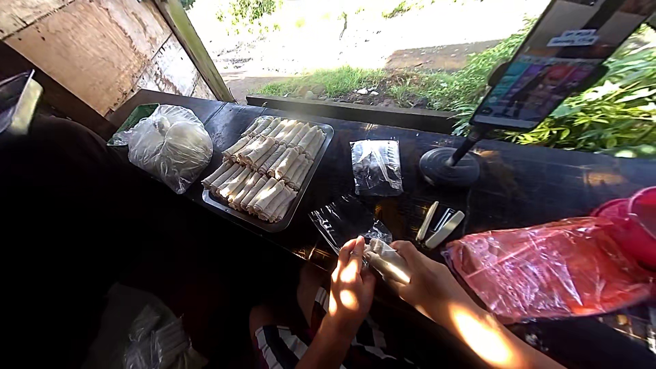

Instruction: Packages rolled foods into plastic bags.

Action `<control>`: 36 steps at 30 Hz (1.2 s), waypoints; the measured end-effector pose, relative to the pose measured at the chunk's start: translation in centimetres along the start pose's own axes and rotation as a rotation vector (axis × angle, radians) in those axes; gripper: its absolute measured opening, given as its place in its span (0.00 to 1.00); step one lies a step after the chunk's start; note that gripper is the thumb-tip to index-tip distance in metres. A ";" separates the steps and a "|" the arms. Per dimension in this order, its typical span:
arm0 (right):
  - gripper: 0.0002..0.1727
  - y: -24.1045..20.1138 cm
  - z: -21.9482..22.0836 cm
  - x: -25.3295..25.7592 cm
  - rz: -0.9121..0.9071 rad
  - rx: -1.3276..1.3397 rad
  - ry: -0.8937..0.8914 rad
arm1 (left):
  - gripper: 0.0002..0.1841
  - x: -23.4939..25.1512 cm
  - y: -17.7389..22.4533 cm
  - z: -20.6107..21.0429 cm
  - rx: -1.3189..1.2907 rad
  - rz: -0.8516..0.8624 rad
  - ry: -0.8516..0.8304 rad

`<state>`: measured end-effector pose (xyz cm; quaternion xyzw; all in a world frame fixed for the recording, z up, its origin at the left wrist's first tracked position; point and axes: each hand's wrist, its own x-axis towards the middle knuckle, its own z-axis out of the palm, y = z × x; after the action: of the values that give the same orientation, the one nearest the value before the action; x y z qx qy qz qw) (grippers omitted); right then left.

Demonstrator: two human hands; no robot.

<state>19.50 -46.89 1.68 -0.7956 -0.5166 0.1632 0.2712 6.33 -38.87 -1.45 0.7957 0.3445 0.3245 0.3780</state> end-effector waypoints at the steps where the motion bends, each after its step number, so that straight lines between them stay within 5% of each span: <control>1: 0.34 0.1 0.2 -0.1 -0.037 -0.038 0.040 | 0.30 0.2 0.4 -0.1 -0.009 -0.029 -0.018; 4: 0.32 0.3 0.4 -0.3 -0.130 -0.112 0.118 | 0.31 0.9 1.6 -0.4 0.000 -0.072 -0.059; 7: 0.28 0.4 0.0 -0.3 -0.129 -0.161 0.108 | 0.26 1.0 1.9 0.6 0.130 0.143 0.035; 12: 0.29 -1.5 -2.7 0.8 0.159 -0.218 -0.271 | 0.20 0.5 1.3 2.7 0.408 0.461 0.151; 19: 0.26 -2.6 -3.0 2.0 0.308 -0.338 -0.458 | 0.20 0.1 0.6 3.1 0.587 0.518 0.189; 25: 0.17 -1.0 -1.2 1.3 0.203 -0.384 -0.179 | 0.16 0.5 1.6 3.5 0.528 0.539 0.147; 31: 0.14 0.7 0.4 0.9 -0.073 -0.374 0.114 | 0.28 0.2 1.4 3.5 0.255 0.171 -0.100; 36: 0.11 0.7 2.0 1.4 -0.187 -0.443 0.203 | 0.28 0.5 2.9 1.7 0.235 0.061 -0.187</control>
<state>19.47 -45.33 -0.32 -0.7966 -0.5812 -0.0602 0.1548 8.84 -40.47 0.22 0.8714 0.3188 0.2178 0.3027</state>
